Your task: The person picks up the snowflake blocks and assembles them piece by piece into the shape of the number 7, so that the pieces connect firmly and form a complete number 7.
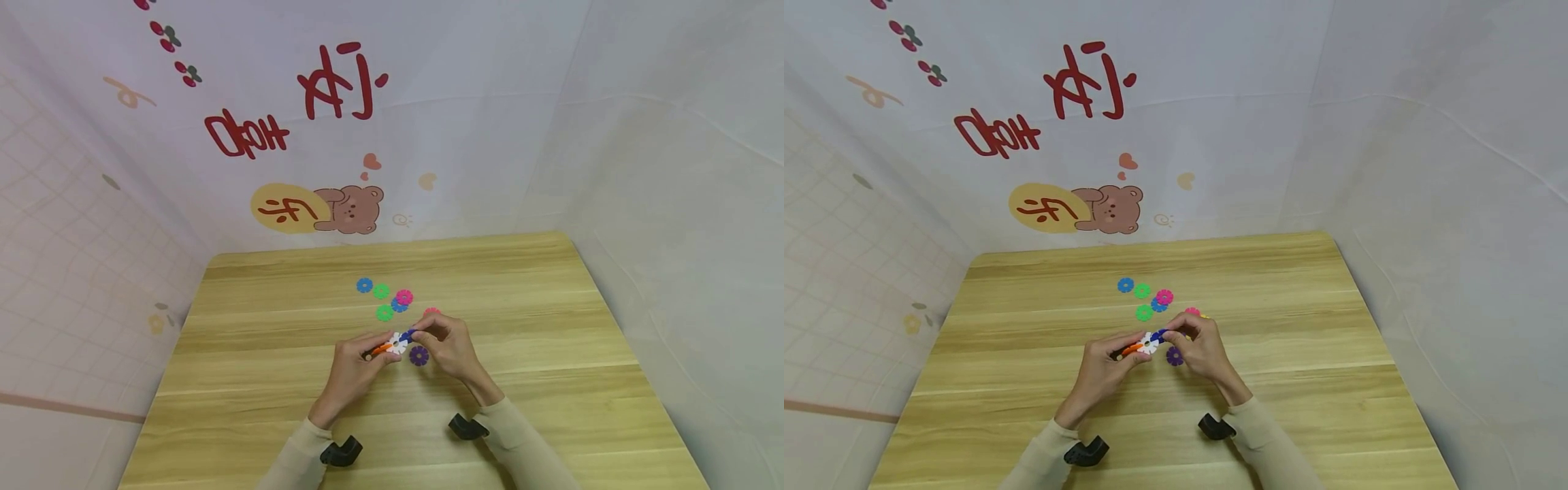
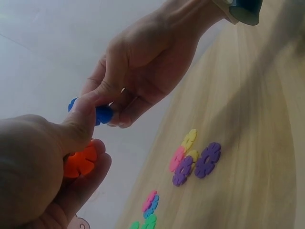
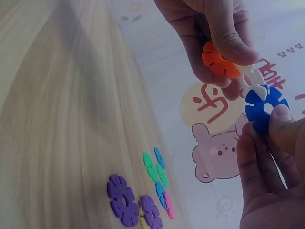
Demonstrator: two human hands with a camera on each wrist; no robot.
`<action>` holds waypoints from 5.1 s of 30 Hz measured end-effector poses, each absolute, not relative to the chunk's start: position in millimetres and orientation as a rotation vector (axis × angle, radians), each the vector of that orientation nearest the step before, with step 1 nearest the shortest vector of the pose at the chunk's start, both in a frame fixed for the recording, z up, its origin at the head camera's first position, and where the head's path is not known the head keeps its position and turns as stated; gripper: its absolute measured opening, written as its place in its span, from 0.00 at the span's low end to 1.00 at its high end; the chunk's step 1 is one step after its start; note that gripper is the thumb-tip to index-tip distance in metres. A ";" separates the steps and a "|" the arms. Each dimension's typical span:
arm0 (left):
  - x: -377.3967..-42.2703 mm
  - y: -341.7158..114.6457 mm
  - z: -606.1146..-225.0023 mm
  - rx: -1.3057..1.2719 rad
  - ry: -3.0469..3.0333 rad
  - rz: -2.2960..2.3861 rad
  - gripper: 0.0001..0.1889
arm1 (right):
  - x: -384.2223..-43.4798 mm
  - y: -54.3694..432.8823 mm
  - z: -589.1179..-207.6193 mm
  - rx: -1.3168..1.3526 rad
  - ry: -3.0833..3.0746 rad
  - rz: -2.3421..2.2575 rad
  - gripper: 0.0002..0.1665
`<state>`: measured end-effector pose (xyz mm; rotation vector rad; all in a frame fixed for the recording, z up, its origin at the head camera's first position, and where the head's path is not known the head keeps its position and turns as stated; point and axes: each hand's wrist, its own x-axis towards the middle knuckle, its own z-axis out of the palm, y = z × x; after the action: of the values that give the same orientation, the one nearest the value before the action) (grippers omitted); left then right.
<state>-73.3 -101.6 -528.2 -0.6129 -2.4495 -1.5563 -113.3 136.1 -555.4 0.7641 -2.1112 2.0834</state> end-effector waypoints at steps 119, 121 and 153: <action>-74.4 -135.1 -538.6 -0.473 -2.402 -1.620 0.05 | -192.6 121.3 -587.9 0.820 -2.947 0.943 0.08; -74.2 -135.4 -539.2 -0.470 -2.403 -1.621 0.05 | -192.5 121.5 -587.6 0.817 -2.938 0.985 0.07; -78.4 -126.9 -538.6 -0.514 -2.410 -1.592 0.05 | -160.2 152.7 -571.4 0.489 -2.609 1.809 0.07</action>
<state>-78.4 -126.9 -538.6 -0.5139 -2.4097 -1.5917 -160.2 152.7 -571.4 0.4890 -2.6089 1.8090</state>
